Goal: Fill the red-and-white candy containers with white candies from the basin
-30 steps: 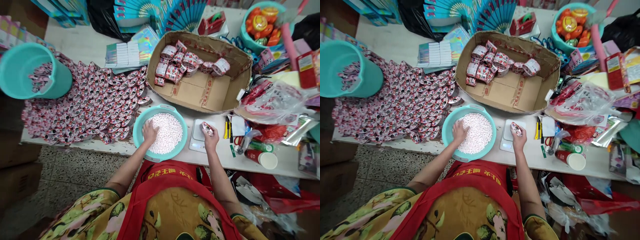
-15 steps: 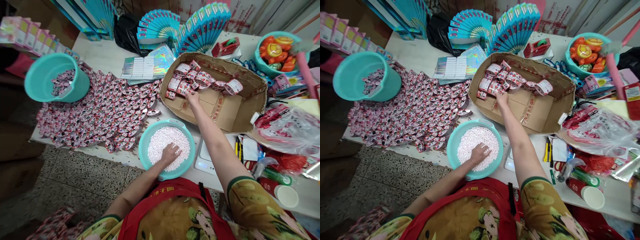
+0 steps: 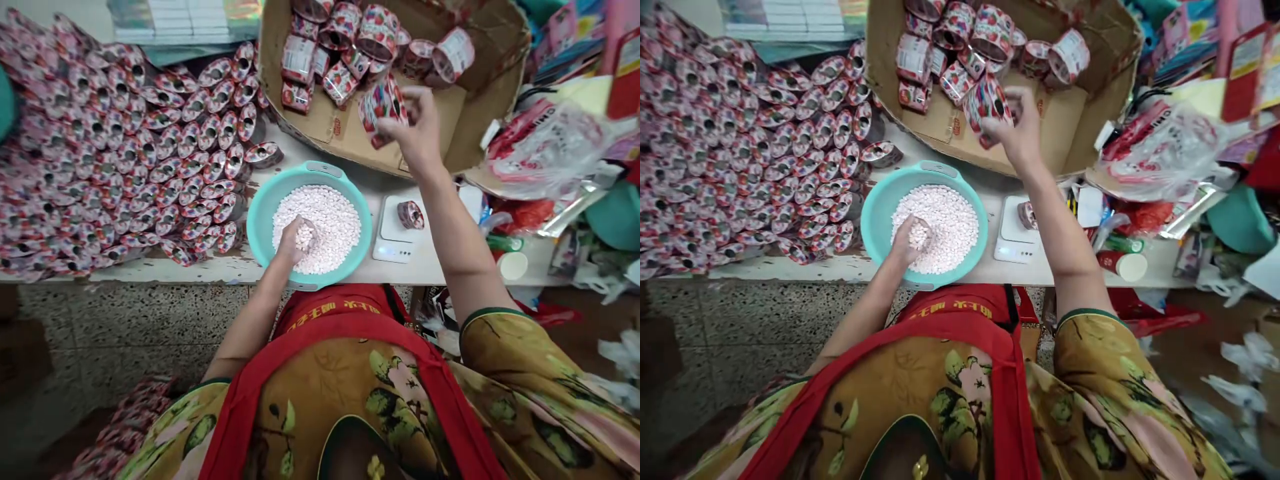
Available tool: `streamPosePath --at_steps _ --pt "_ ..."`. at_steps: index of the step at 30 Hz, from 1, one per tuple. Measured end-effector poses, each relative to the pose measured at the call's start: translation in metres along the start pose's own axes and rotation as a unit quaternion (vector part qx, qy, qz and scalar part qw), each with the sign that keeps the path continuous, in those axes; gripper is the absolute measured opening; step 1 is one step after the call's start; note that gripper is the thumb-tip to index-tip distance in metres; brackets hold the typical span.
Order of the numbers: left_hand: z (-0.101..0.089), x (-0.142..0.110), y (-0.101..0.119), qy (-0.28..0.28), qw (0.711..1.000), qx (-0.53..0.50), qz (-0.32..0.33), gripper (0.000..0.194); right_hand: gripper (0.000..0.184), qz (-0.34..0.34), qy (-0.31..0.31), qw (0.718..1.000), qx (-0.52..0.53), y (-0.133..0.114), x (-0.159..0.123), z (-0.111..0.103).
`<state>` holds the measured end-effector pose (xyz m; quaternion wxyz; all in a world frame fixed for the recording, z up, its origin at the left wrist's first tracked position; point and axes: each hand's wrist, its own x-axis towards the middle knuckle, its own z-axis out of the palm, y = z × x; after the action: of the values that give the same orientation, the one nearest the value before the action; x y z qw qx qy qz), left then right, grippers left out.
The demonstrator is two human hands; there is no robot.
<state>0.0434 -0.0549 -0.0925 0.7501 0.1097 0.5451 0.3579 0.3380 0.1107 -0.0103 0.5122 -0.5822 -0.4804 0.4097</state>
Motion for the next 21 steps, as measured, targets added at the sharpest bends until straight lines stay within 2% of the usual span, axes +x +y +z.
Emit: streamPosePath --at_steps 1,2,4,7,9,12,15,18,21 --pt "0.001 -0.002 0.002 -0.012 1.0 -0.022 -0.003 0.047 0.052 -0.022 -0.013 1.0 -0.009 -0.009 -0.03 -0.013" --pt "0.003 -0.003 0.003 -0.018 0.999 -0.046 -0.01 0.047 0.047 -0.028 0.001 1.0 -0.011 -0.015 -0.06 -0.021" --pt "0.01 0.001 0.001 0.001 0.995 -0.091 -0.041 0.043 0.045 -0.004 0.04 0.999 -0.004 -0.015 -0.114 -0.026" --pt "0.024 0.007 0.0 0.009 0.989 -0.104 -0.106 0.036 0.053 0.067 0.062 0.995 0.034 0.002 -0.172 -0.011" --pt "0.035 0.002 0.009 -0.01 0.991 -0.086 -0.1 0.033 0.057 0.12 0.035 0.991 0.05 0.015 -0.197 0.007" --pt "0.056 -0.023 0.032 -0.056 0.997 -0.056 -0.013 0.034 0.051 0.155 -0.019 0.987 0.03 0.022 -0.221 0.038" --pt "0.077 -0.05 0.047 -0.081 0.99 -0.034 0.106 0.036 0.041 0.11 -0.055 0.992 -0.017 0.018 -0.232 0.068" --pt "0.089 -0.059 0.048 -0.055 0.975 -0.039 0.212 0.037 0.036 0.056 -0.067 0.994 -0.061 0.01 -0.233 0.091" --pt "0.091 -0.057 0.046 -0.013 0.963 -0.04 0.266 0.04 0.037 0.038 -0.058 0.994 -0.085 0.005 -0.23 0.104"
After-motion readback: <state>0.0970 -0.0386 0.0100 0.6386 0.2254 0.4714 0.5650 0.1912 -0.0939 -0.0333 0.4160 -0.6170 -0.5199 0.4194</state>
